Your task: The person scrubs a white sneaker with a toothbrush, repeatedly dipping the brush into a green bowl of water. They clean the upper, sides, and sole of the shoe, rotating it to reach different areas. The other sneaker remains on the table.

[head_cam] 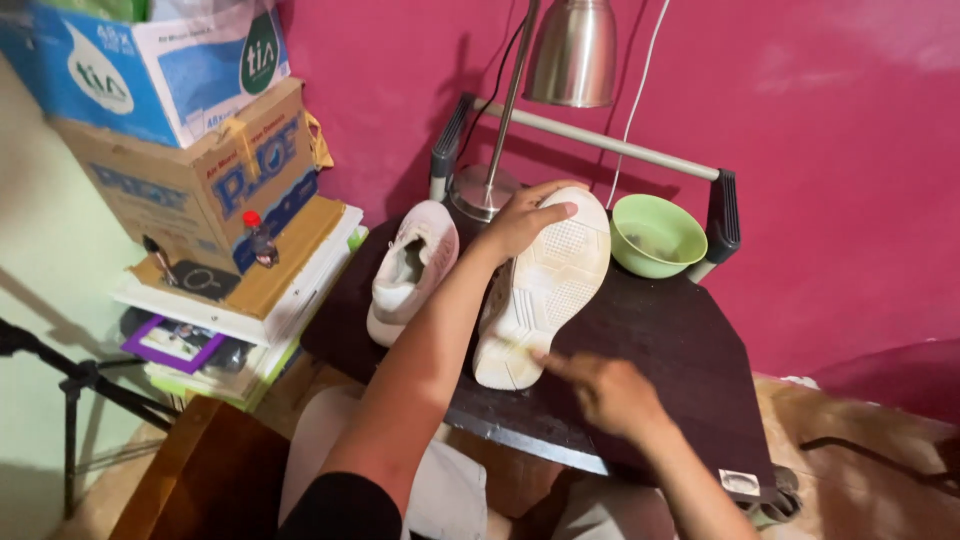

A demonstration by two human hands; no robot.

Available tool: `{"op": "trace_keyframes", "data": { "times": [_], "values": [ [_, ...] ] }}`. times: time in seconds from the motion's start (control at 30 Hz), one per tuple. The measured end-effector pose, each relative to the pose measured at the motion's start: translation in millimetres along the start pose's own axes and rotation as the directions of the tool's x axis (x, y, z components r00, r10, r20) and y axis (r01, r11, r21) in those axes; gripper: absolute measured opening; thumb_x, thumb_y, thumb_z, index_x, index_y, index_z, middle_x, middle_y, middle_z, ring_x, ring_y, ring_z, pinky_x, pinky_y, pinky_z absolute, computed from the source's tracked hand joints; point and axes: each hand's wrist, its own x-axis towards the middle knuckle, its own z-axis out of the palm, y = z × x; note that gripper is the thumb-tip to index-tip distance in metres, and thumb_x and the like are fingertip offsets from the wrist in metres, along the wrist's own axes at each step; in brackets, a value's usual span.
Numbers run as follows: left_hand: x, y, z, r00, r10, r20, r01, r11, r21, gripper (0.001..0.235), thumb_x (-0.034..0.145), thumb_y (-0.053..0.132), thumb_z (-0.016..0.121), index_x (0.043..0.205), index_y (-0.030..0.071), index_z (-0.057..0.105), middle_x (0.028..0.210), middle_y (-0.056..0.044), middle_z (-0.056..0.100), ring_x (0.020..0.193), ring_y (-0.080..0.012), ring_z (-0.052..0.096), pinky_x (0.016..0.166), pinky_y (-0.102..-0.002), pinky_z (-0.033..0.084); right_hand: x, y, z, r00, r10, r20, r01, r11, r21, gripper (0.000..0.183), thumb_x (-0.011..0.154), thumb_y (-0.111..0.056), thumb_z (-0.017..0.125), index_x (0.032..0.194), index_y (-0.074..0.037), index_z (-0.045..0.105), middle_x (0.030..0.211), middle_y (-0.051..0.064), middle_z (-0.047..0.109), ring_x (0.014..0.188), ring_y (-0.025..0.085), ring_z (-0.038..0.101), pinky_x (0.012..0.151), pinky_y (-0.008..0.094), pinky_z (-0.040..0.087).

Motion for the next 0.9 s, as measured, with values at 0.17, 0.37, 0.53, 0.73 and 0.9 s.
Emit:
{"op": "trace_keyframes", "data": {
  "times": [0.17, 0.37, 0.53, 0.73, 0.9],
  "values": [
    [-11, 6, 2, 0.999, 0.03, 0.017, -0.03, 1.0, -0.003, 0.042, 0.085, 0.025, 0.082, 0.125, 0.016, 0.075, 0.09, -0.013, 0.077, 0.082, -0.0175, 0.072, 0.081, -0.032, 0.059, -3, 55, -18, 0.988, 0.017, -0.156, -0.068, 0.942, -0.329, 0.058, 0.09, -0.009, 0.053, 0.142, -0.035, 0.063, 0.089, -0.001, 0.072, 0.086, 0.026, 0.072, 0.081, 0.044, 0.06],
    [-21, 16, 3, 0.999, 0.026, 0.042, -0.023, 0.997, -0.069, 0.043, 0.086, 0.025, 0.082, 0.127, 0.015, 0.074, 0.094, -0.014, 0.076, 0.085, -0.0197, 0.072, 0.084, -0.033, 0.059, -4, 19, -30, 0.976, -0.048, 0.211, 0.085, 0.982, -0.171, 0.065, 0.076, -0.002, 0.06, 0.135, -0.027, 0.068, 0.11, 0.014, 0.078, 0.107, 0.038, 0.072, 0.093, 0.054, 0.058],
    [-28, 22, 5, 0.996, 0.072, 0.053, -0.071, 0.997, -0.025, 0.046, 0.086, 0.027, 0.083, 0.129, 0.016, 0.073, 0.1, -0.018, 0.077, 0.09, -0.0214, 0.071, 0.087, -0.037, 0.059, 3, 96, -19, 0.992, -0.036, -0.117, 0.009, 0.975, -0.221, 0.057, 0.077, -0.003, 0.064, 0.131, -0.021, 0.072, 0.114, 0.012, 0.074, 0.112, 0.033, 0.07, 0.098, 0.047, 0.057],
    [-38, 29, -3, 0.996, 0.062, 0.066, -0.054, 0.992, -0.114, 0.045, 0.087, 0.027, 0.082, 0.13, 0.016, 0.073, 0.096, -0.015, 0.077, 0.087, -0.0178, 0.073, 0.083, -0.031, 0.06, -2, 13, -23, 0.982, -0.19, 0.003, 0.186, 0.959, -0.216, 0.064, 0.071, -0.008, 0.071, 0.132, -0.029, 0.071, 0.108, 0.007, 0.079, 0.1, 0.03, 0.076, 0.086, 0.047, 0.061],
    [-31, 18, 4, 0.993, 0.081, 0.084, -0.072, 0.992, -0.103, 0.048, 0.086, 0.028, 0.084, 0.131, 0.016, 0.073, 0.1, -0.014, 0.077, 0.09, -0.0179, 0.072, 0.084, -0.035, 0.06, 9, 80, -38, 0.977, -0.083, -0.196, 0.011, 0.939, -0.343, 0.059, 0.079, -0.007, 0.061, 0.133, -0.031, 0.069, 0.106, 0.003, 0.075, 0.101, 0.024, 0.073, 0.088, 0.041, 0.06]
  ]
}}
